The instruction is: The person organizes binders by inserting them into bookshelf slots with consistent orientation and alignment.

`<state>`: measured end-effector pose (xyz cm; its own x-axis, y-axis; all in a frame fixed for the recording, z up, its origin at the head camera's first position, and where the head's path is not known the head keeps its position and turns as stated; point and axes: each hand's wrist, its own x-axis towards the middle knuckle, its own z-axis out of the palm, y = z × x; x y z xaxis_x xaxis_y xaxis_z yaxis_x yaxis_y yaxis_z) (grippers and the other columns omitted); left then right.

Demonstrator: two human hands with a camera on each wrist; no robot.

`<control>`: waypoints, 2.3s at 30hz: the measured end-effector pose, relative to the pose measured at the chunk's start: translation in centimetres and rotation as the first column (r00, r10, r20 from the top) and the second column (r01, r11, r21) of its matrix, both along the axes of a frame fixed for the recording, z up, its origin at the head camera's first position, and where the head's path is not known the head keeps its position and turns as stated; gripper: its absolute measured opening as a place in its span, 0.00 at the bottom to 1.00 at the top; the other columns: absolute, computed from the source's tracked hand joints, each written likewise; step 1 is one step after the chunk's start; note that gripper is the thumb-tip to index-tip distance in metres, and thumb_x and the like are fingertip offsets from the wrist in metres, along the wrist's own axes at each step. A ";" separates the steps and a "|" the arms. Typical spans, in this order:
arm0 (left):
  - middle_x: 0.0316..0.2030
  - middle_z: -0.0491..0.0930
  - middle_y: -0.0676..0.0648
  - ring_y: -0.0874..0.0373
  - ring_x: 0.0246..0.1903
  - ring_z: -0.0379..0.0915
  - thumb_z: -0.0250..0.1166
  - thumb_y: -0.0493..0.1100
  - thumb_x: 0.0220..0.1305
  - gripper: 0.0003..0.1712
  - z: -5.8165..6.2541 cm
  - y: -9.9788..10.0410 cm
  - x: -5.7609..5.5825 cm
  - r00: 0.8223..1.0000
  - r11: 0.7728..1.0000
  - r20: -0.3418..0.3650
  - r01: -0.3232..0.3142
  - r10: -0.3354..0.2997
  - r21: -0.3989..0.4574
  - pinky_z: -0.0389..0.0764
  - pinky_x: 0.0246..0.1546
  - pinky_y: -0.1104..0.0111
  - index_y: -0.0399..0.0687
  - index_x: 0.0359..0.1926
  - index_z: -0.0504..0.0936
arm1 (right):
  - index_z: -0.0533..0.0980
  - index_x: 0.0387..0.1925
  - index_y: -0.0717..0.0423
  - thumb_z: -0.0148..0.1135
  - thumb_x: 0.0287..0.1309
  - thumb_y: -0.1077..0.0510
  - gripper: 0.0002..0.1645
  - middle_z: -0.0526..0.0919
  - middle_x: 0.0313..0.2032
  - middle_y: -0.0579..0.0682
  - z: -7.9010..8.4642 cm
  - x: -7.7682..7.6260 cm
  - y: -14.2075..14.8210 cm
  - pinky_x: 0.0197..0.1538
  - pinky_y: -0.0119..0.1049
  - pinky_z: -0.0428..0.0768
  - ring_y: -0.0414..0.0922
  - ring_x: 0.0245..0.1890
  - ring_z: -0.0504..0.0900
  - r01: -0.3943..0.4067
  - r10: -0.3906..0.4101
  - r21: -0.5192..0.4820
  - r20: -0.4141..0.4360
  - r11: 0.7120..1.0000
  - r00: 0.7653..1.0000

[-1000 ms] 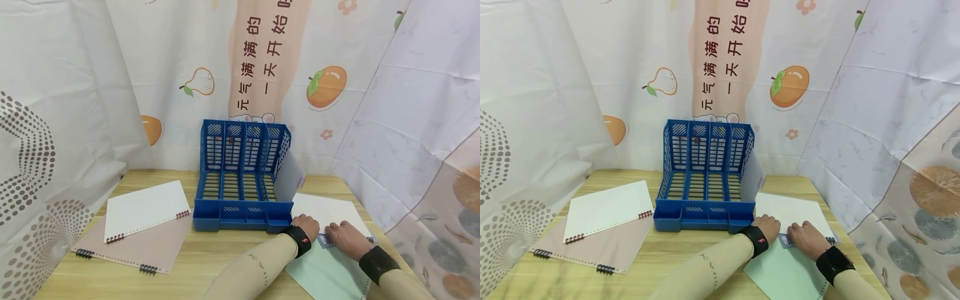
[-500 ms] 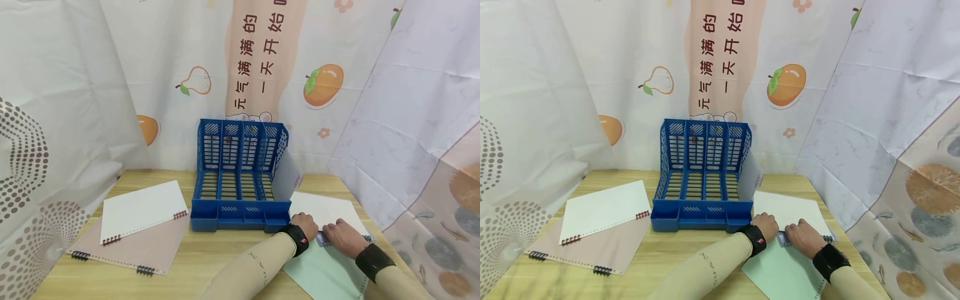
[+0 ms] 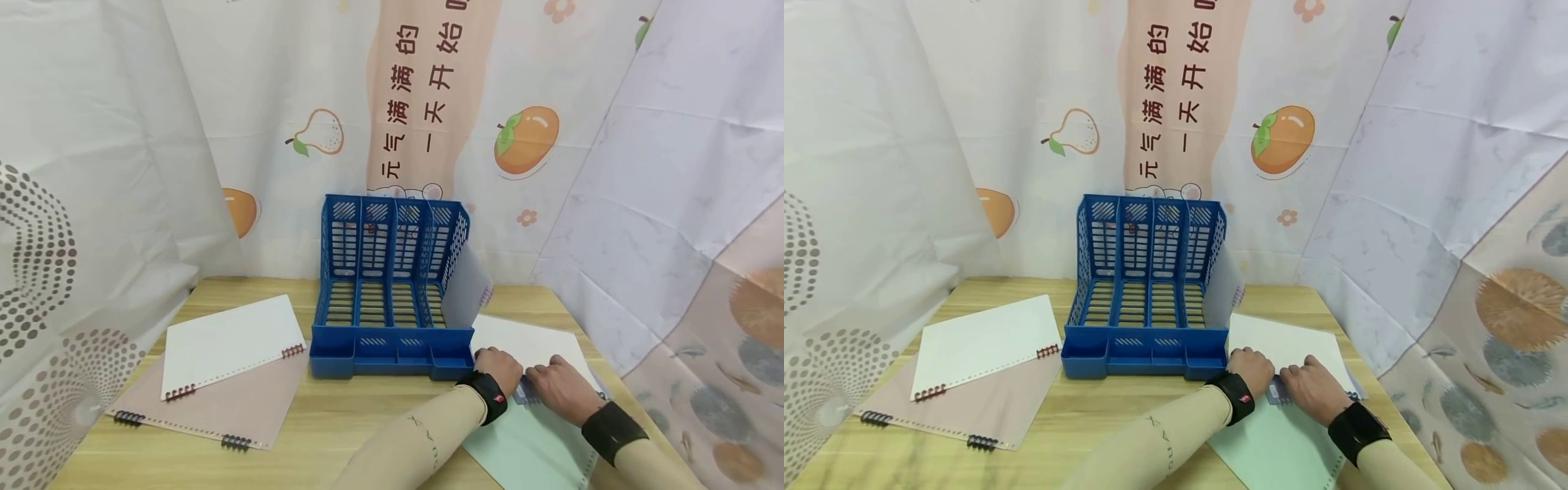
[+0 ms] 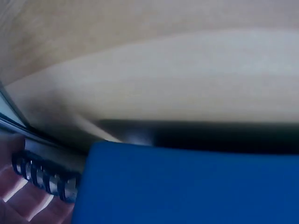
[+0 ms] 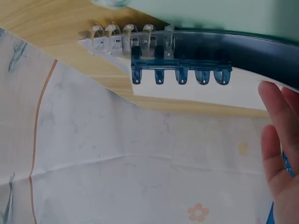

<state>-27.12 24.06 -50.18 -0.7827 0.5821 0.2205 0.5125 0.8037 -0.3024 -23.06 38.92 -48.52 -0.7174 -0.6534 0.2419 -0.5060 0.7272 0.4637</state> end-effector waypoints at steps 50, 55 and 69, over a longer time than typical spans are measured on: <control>0.68 0.74 0.46 0.57 0.64 0.73 0.63 0.57 0.71 0.36 13.4 -7.9 -2.0 0.740 0.801 -0.643 0.500 -0.197 0.330 0.78 0.54 0.74 0.44 0.72 0.69 | 0.64 0.14 0.55 0.53 0.62 0.62 0.20 0.66 0.11 0.52 7.7 2.8 -0.8 0.13 0.41 0.56 0.47 0.11 0.60 0.111 -0.394 -0.639 -0.319 0.761 0.862; 0.64 0.78 0.47 0.58 0.58 0.78 0.64 0.58 0.68 0.37 14.9 -10.6 -3.0 0.766 0.748 -0.622 0.505 -0.160 0.430 0.79 0.49 0.75 0.42 0.69 0.70 | 0.62 0.11 0.53 0.52 0.65 0.59 0.25 0.69 0.12 0.56 9.1 2.8 -1.8 0.12 0.44 0.58 0.50 0.11 0.63 0.021 -0.369 -0.687 -0.364 0.726 0.855; 0.54 0.83 0.42 0.50 0.48 0.82 0.66 0.50 0.67 0.30 15.3 -20.4 -7.6 0.895 0.628 -0.437 0.291 0.086 0.722 0.84 0.44 0.62 0.39 0.64 0.74 | 0.66 0.12 0.58 0.55 0.64 0.57 0.24 0.80 0.17 0.65 12.2 1.7 -4.8 0.14 0.37 0.58 0.53 0.13 0.69 -0.176 -0.383 -0.802 -0.450 0.571 0.807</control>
